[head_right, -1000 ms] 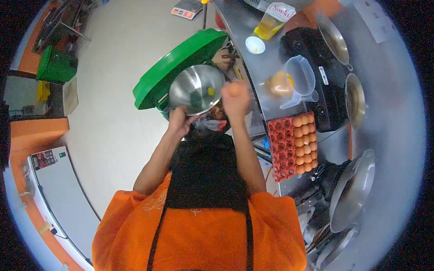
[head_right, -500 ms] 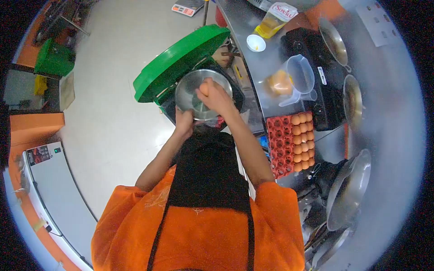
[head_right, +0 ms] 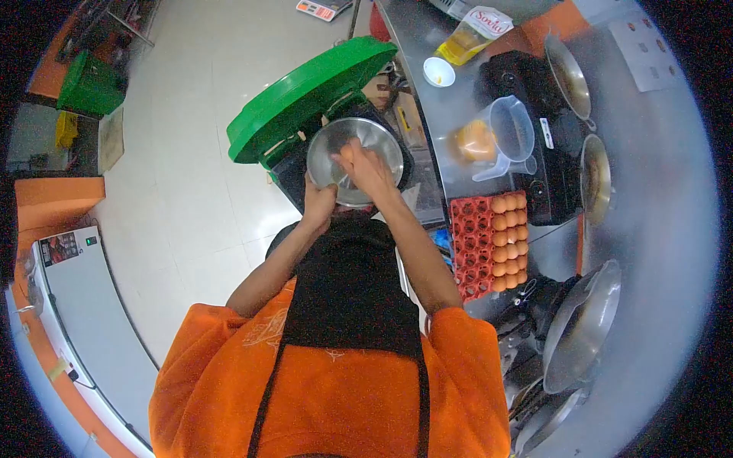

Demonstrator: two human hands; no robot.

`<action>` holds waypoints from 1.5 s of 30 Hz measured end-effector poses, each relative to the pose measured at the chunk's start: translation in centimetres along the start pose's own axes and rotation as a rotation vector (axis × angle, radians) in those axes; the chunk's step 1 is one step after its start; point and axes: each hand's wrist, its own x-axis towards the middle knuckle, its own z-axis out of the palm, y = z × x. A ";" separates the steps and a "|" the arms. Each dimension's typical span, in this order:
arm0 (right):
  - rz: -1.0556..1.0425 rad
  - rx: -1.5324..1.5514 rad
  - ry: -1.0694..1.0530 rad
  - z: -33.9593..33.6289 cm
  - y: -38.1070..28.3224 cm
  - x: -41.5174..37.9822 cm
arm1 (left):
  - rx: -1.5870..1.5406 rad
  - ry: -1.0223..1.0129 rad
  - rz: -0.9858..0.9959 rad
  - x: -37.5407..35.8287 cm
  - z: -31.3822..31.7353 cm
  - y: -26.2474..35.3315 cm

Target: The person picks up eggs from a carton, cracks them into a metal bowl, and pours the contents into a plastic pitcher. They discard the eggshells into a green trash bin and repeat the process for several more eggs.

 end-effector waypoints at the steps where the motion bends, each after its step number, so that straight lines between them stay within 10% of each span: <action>1: 0.003 0.017 -0.009 -0.3 -0.3 -0.2 | 0.057 -0.005 0.042 0.3 -0.2 -0.5; 8: 0.129 -0.042 -0.013 -2.5 -1.5 -0.4 | -0.026 0.011 -0.078 -1.2 1.1 2.2; 11: 0.067 -0.073 0.117 -5.0 -2.3 -0.7 | 0.145 -0.005 0.175 2.1 -0.8 -3.9; 20: -0.243 0.031 0.585 -10.5 -5.6 -1.6 | 0.004 -0.009 0.040 1.5 -0.2 -2.8; 23: 0.152 -0.264 0.061 -6.3 -3.0 -1.0 | -0.041 -0.025 -0.003 1.8 -0.1 -3.3; 26: 0.218 -0.187 0.034 -5.5 -2.0 -1.3 | 0.068 0.002 0.039 1.0 0.6 -0.9; 29: 0.007 0.206 0.461 -6.2 -1.7 -2.1 | 0.029 -0.029 0.081 2.0 -0.1 -2.4; 32: 0.019 0.121 0.336 -4.1 1.7 -1.7 | 0.063 -0.018 0.123 2.2 0.0 -2.1; 38: 0.449 0.991 0.599 -5.9 6.1 -2.9 | 0.039 -0.025 0.094 3.7 -0.8 -0.5; 45: 0.897 0.878 0.042 4.8 12.0 -5.4 | 0.064 -0.152 -0.042 2.5 2.1 5.0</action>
